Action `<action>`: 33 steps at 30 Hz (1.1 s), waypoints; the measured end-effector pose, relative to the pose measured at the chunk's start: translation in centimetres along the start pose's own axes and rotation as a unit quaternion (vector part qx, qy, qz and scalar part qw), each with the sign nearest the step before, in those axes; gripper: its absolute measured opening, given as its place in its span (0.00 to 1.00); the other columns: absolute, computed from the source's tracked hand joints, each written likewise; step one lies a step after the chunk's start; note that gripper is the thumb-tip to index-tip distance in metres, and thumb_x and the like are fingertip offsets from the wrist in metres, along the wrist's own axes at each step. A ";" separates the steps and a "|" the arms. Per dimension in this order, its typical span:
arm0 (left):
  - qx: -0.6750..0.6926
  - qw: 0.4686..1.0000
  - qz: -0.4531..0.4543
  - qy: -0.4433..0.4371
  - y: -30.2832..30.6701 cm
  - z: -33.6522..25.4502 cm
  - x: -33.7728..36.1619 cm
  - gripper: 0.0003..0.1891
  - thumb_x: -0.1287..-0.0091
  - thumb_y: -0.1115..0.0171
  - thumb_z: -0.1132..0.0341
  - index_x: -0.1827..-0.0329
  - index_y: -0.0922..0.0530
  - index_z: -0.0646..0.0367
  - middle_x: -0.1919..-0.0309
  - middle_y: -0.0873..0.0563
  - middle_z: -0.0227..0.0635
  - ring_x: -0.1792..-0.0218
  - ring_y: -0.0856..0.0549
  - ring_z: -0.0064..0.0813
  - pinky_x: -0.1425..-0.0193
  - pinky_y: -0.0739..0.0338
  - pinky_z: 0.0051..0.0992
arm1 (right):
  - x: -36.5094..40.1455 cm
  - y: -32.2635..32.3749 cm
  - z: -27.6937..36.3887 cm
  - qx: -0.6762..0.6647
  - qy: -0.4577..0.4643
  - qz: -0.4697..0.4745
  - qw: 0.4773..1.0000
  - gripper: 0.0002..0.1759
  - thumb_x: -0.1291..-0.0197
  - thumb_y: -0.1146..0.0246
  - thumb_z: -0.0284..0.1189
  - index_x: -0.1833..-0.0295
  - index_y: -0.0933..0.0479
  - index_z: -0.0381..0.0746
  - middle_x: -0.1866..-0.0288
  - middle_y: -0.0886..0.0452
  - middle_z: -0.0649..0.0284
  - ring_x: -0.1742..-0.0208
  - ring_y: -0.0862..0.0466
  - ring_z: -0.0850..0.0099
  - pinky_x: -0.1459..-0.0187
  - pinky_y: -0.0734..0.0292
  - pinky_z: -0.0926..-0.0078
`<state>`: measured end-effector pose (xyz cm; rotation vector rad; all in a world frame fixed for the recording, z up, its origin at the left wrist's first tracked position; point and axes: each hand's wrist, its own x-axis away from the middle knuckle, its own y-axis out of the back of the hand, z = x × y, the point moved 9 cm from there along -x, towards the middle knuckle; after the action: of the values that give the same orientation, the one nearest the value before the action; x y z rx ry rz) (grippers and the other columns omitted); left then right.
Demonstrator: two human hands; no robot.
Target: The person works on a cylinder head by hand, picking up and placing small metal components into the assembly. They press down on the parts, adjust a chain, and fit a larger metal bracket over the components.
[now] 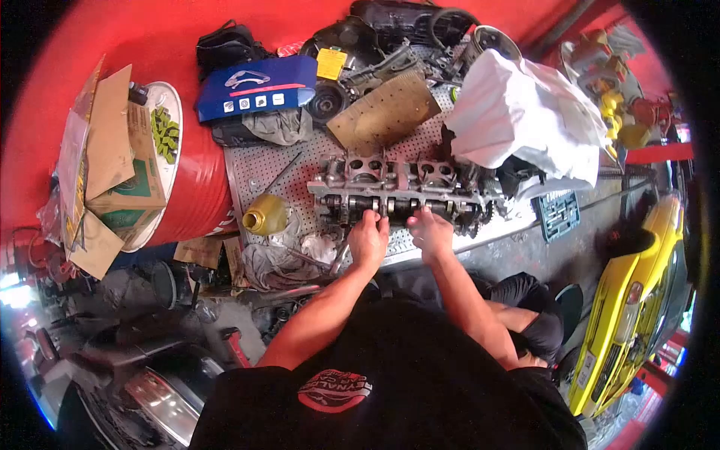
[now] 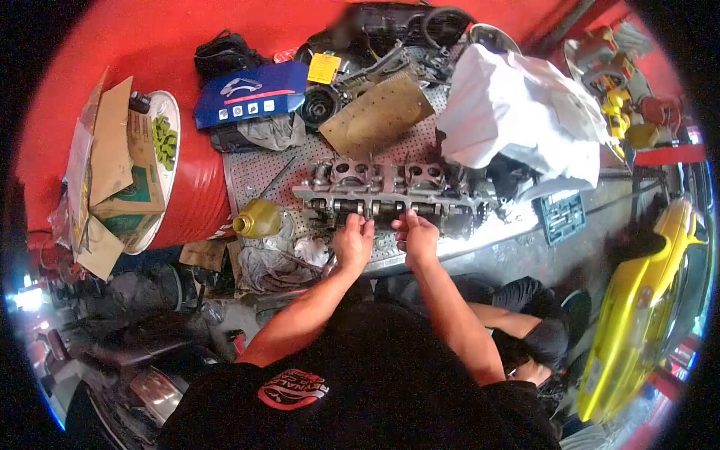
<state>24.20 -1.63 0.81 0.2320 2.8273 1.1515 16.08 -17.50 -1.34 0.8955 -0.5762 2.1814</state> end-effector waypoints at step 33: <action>-0.079 0.993 -0.004 -0.086 0.6 -1.7 -0.2 0.10 0.38 0.43 0.61 0.72 0.28 0.58 0.81 0.19 0.43 0.74 0.17 0.46 0.71 0.24 0.45 | -2.1 -1.3 -2.7 -0.166 -0.094 0.092 0.977 0.21 0.29 0.54 0.45 0.62 0.26 0.40 0.73 0.23 0.67 0.77 0.30 0.78 0.74 0.31 0.77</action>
<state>24.21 -2.42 2.40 0.2927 2.5730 1.2783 16.99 -15.85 -4.50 0.8974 -1.1206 2.0847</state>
